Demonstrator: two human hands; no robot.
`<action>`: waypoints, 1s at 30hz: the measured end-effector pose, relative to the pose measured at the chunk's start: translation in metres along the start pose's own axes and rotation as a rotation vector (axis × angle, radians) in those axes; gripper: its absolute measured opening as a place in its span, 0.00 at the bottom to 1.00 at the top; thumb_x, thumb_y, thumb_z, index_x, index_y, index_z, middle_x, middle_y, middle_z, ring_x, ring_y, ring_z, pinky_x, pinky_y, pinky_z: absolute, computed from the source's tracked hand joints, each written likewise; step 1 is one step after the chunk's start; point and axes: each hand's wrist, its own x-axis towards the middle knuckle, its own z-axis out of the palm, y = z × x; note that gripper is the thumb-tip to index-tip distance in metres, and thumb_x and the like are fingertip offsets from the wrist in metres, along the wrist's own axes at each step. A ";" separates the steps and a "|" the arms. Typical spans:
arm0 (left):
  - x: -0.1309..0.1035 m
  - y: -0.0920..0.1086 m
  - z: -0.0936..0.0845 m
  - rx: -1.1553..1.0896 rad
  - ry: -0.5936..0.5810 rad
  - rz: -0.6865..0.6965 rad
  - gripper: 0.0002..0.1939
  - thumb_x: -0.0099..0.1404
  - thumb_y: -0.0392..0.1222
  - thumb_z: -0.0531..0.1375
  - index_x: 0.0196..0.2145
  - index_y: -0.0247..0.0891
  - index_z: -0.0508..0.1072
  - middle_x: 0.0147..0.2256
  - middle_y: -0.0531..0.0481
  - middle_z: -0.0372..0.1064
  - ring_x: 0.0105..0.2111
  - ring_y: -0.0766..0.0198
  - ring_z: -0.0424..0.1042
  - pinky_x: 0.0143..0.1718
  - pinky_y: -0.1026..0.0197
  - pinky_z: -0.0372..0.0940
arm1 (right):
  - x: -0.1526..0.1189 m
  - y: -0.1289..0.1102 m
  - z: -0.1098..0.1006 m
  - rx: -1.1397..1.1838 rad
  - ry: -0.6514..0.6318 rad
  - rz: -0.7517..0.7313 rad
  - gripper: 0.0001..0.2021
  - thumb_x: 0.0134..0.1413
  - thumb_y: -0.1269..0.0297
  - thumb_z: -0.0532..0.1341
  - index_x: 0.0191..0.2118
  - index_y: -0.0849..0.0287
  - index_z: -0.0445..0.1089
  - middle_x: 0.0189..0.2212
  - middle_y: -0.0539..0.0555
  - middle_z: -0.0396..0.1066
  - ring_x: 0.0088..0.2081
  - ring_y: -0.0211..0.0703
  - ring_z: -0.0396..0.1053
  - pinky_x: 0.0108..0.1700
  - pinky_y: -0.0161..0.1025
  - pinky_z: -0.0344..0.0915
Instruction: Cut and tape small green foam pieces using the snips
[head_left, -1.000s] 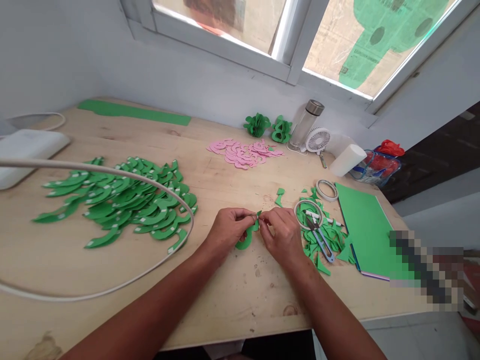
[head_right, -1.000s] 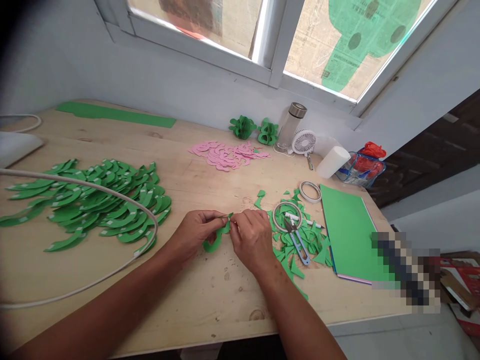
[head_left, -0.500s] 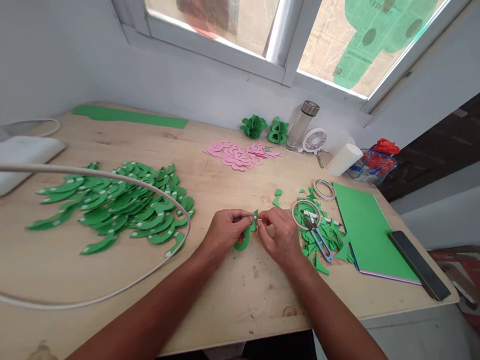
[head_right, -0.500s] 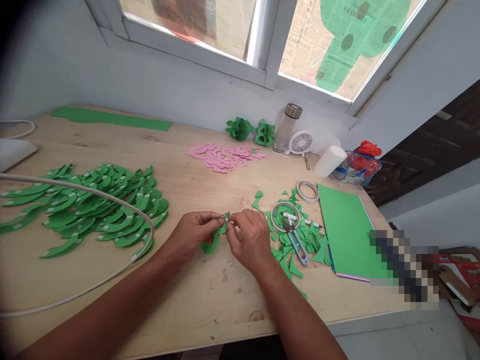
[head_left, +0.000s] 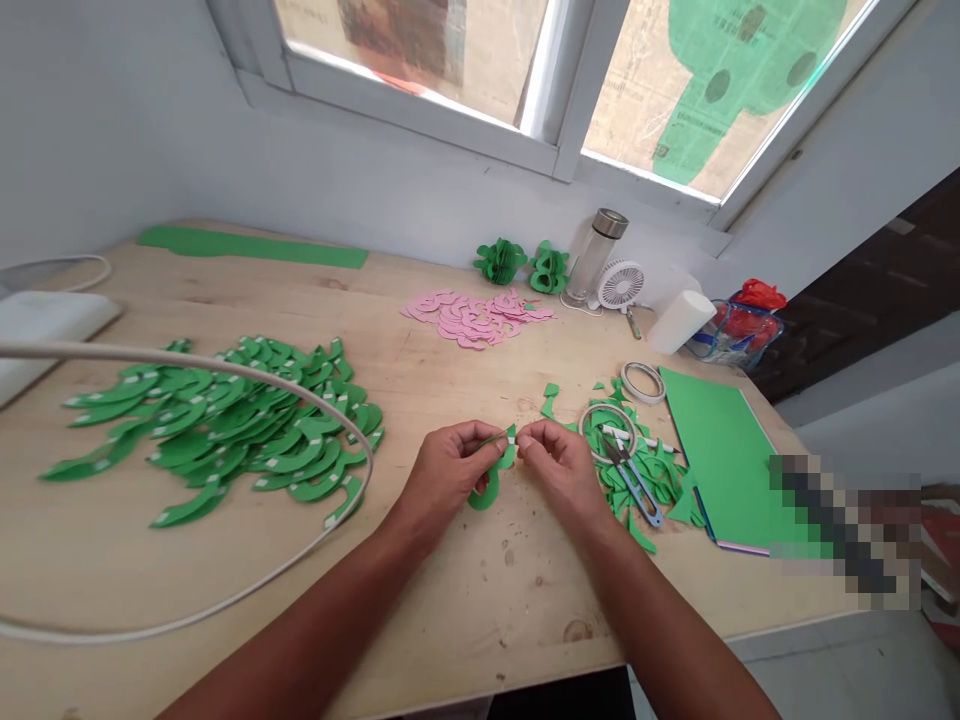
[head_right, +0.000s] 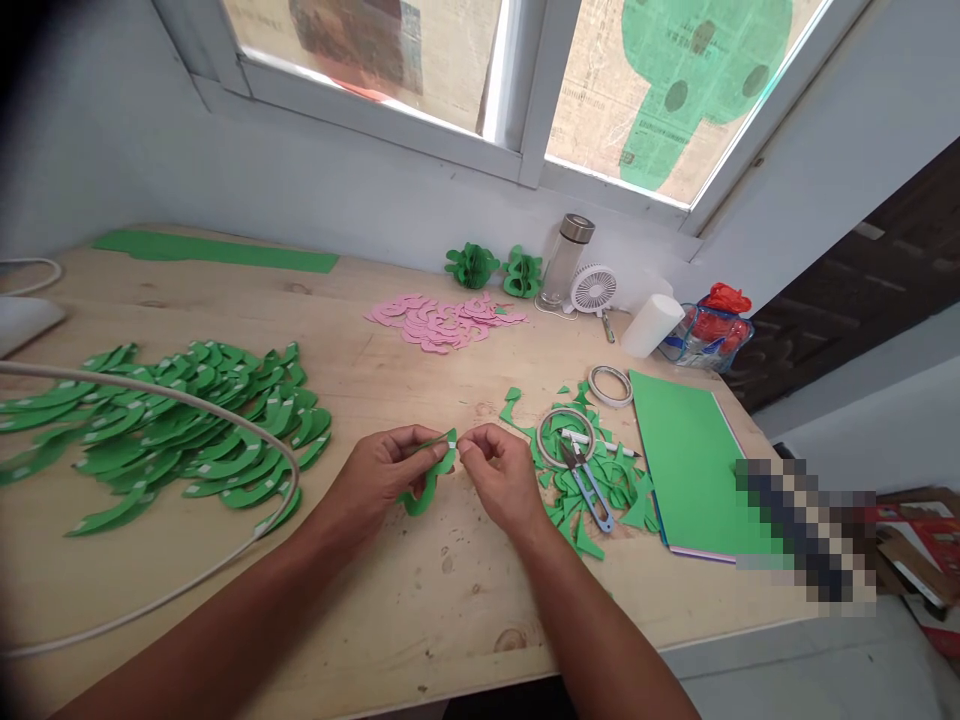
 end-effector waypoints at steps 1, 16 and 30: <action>0.000 0.000 0.000 0.000 -0.003 0.006 0.12 0.48 0.47 0.63 0.25 0.34 0.72 0.16 0.57 0.61 0.14 0.73 0.57 0.15 0.68 0.50 | 0.000 -0.001 0.000 0.039 -0.014 0.032 0.07 0.48 0.62 0.57 0.26 0.59 0.66 0.21 0.47 0.64 0.23 0.35 0.60 0.27 0.33 0.57; -0.001 -0.003 0.003 -0.011 -0.020 0.069 0.10 0.50 0.44 0.62 0.28 0.35 0.69 0.18 0.57 0.62 0.16 0.73 0.58 0.17 0.68 0.53 | 0.002 0.005 0.000 0.222 -0.025 0.141 0.10 0.43 0.59 0.61 0.24 0.60 0.64 0.17 0.44 0.57 0.19 0.30 0.51 0.22 0.31 0.47; -0.003 -0.001 0.002 -0.004 -0.078 -0.010 0.13 0.46 0.44 0.63 0.29 0.34 0.71 0.21 0.51 0.69 0.18 0.70 0.63 0.20 0.66 0.58 | 0.004 0.004 -0.001 0.265 0.018 0.120 0.08 0.42 0.61 0.60 0.24 0.61 0.64 0.17 0.44 0.59 0.19 0.31 0.53 0.23 0.31 0.49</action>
